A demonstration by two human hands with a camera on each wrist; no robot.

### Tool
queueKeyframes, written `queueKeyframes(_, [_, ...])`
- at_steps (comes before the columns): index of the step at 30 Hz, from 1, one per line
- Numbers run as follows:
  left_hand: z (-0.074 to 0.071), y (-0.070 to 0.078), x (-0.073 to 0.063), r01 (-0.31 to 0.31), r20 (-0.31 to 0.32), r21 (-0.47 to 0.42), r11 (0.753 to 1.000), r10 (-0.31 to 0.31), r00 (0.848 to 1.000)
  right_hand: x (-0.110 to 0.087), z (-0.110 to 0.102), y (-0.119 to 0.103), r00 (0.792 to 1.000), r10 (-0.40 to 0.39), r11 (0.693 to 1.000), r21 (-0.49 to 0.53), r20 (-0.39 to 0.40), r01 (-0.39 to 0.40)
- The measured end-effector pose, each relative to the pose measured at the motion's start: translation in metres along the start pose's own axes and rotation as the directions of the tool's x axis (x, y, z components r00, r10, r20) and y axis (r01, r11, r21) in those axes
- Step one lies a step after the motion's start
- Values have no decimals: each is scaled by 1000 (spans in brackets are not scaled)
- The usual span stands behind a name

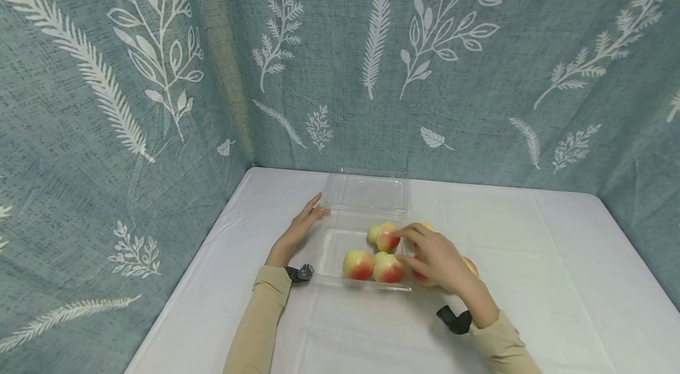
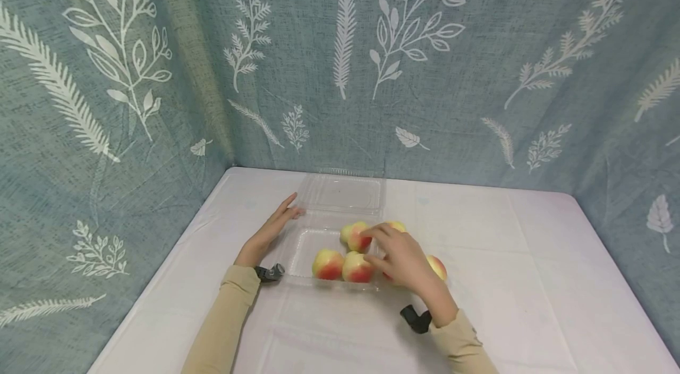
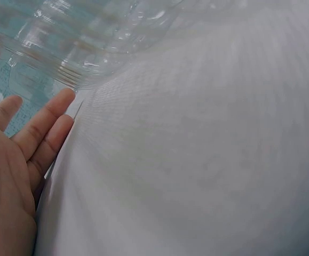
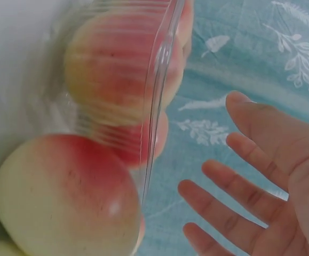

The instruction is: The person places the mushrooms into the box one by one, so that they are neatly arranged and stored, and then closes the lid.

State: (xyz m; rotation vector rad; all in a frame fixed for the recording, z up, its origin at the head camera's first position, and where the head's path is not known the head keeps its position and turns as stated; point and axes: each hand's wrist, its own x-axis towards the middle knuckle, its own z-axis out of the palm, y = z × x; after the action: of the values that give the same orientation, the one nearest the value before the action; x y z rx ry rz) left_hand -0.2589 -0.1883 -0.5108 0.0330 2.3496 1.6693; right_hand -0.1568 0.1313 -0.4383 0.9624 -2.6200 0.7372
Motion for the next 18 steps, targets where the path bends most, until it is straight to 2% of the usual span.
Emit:
queueKeyframes(8, [-1,0,1,-4,2,6,1000,4,1000,-9,-7,5,999,43,999,-21,6,-43])
queueKeyframes(18, [0,-1,1,-18,2,5,1000,18,1000,-19,-11,11,999,28,999,-28,-38,-29])
